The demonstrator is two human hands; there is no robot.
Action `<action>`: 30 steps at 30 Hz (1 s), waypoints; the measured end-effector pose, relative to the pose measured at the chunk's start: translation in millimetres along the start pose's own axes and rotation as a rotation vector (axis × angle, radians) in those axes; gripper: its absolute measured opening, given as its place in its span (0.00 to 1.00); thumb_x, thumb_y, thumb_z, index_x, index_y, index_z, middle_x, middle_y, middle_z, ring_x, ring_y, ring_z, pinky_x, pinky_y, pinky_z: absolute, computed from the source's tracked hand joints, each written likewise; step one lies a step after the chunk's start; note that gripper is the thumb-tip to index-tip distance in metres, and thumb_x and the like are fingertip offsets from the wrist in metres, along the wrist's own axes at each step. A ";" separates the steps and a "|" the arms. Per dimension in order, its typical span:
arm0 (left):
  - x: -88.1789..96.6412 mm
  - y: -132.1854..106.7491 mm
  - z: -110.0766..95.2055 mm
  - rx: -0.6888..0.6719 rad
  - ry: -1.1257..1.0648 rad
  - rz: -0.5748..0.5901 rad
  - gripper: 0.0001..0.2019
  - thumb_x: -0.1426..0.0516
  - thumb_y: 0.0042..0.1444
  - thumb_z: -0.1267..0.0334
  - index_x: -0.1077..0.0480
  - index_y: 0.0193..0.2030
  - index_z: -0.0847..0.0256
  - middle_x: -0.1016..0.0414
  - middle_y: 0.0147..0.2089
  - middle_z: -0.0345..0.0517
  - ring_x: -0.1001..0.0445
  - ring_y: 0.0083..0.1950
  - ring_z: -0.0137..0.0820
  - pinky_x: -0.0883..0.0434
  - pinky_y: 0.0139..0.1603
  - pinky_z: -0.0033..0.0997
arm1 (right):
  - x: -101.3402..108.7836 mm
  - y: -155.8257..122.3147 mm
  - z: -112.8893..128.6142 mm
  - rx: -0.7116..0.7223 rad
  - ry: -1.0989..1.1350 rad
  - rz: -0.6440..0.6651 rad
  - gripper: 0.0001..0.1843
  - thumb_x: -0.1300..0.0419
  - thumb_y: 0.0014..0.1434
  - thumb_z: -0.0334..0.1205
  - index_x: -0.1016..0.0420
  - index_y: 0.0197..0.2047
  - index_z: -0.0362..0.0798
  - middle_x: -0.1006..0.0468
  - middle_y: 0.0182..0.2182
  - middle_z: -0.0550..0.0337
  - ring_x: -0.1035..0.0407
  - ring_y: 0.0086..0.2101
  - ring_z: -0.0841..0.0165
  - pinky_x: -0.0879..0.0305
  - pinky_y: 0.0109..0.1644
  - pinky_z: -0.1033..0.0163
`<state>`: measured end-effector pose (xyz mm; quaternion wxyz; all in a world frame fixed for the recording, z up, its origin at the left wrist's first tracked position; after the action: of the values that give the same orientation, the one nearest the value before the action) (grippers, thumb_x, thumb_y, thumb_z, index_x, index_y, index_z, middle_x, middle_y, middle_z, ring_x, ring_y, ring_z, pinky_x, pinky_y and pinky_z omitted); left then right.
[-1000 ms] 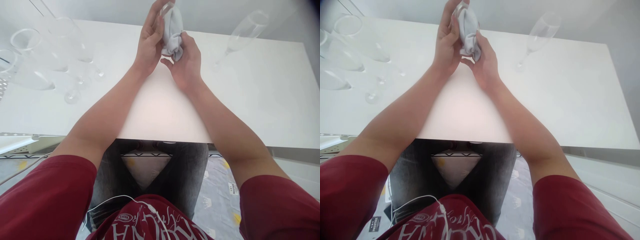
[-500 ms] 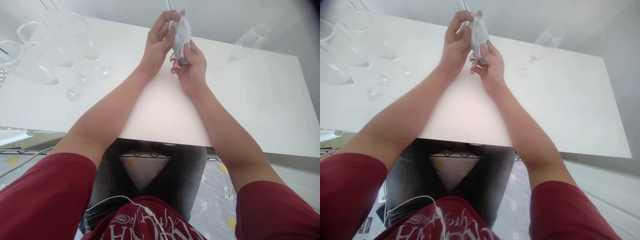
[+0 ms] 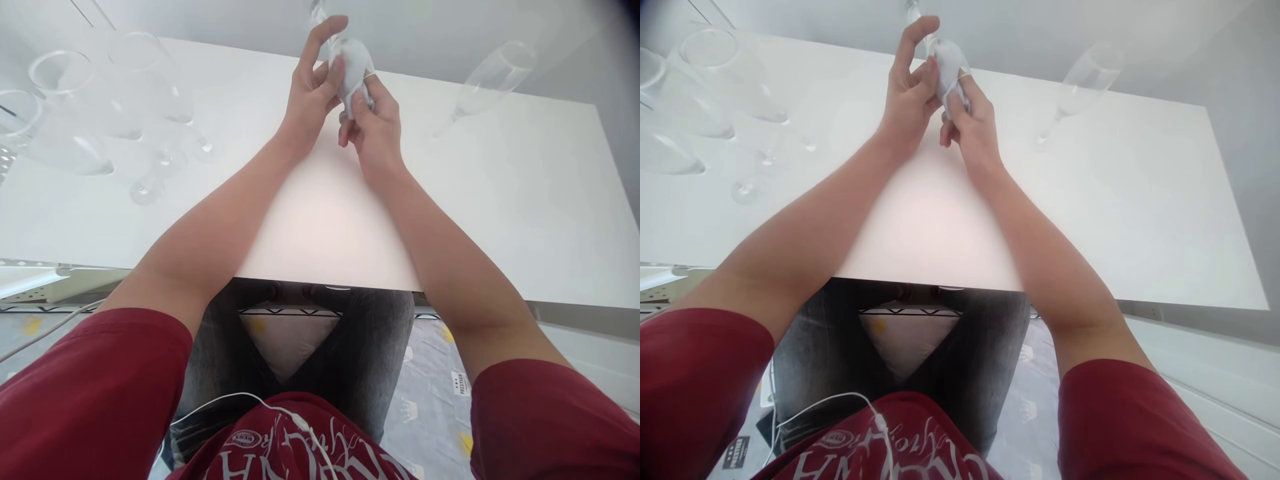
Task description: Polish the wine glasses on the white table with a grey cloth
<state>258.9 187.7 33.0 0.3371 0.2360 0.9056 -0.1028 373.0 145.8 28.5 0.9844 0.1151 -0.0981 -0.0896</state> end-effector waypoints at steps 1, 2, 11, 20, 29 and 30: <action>-8.7 -0.1 -6.9 -0.078 0.081 0.115 0.26 0.62 0.69 0.44 0.28 0.60 0.37 0.24 0.35 0.47 0.27 0.61 0.43 0.26 0.66 0.45 | 2.3 0.0 -2.6 -0.033 0.048 -0.009 0.29 0.44 0.60 0.74 0.28 0.56 0.67 0.20 0.47 0.63 0.29 0.40 0.59 0.25 0.50 0.46; -16.6 -1.2 -12.1 -0.144 0.153 0.213 0.25 0.60 0.70 0.49 0.26 0.60 0.40 0.24 0.37 0.46 0.25 0.58 0.41 0.23 0.61 0.44 | 4.0 -0.5 -3.9 -0.059 0.104 -0.012 0.28 0.42 0.58 0.75 0.26 0.52 0.67 0.20 0.47 0.62 0.29 0.41 0.58 0.25 0.50 0.46; -6.6 12.5 -10.9 -0.266 0.298 0.207 0.11 0.41 0.71 0.52 0.28 0.57 0.47 0.21 0.47 0.37 0.26 0.50 0.34 0.25 0.53 0.37 | 1.2 -10.1 15.8 0.073 0.212 -0.020 0.14 0.31 0.60 0.58 0.21 0.50 0.76 0.20 0.46 0.70 0.32 0.39 0.61 0.25 0.48 0.51; -7.9 17.3 -10.9 -0.316 0.218 0.317 0.15 0.40 0.66 0.66 0.27 0.55 0.41 0.20 0.40 0.31 0.25 0.48 0.31 0.26 0.54 0.36 | 5.4 -4.6 0.2 -0.086 0.423 -0.003 0.12 0.30 0.55 0.62 0.21 0.38 0.68 0.21 0.41 0.65 0.36 0.37 0.60 0.28 0.52 0.49; 11.8 34.2 -9.4 -0.261 0.128 0.085 0.07 0.35 0.65 0.63 0.29 0.39 0.49 0.14 0.47 0.33 0.24 0.50 0.32 0.24 0.52 0.35 | -0.4 -2.3 -1.4 -0.001 0.231 -0.017 0.18 0.29 0.53 0.65 0.17 0.44 0.70 0.19 0.47 0.65 0.29 0.45 0.56 0.28 0.49 0.48; 7.9 33.9 -10.8 -0.266 0.106 0.141 0.06 0.36 0.66 0.66 0.27 0.42 0.49 0.13 0.50 0.34 0.24 0.52 0.32 0.24 0.55 0.35 | 1.1 -0.9 -5.7 -0.039 0.273 -0.032 0.19 0.30 0.51 0.68 0.18 0.41 0.68 0.19 0.45 0.63 0.29 0.44 0.56 0.27 0.49 0.47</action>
<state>264.4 223.7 35.0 0.3235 0.2574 0.9089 0.0544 375.2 145.9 23.0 0.9891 0.1085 0.0405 -0.0905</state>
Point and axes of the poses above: each hand's wrist, its own y-axis towards the middle knuckle, its own x-axis out of the back of the hand, z = x × y, the point moved 9 cm from there along y, towards the middle knuckle
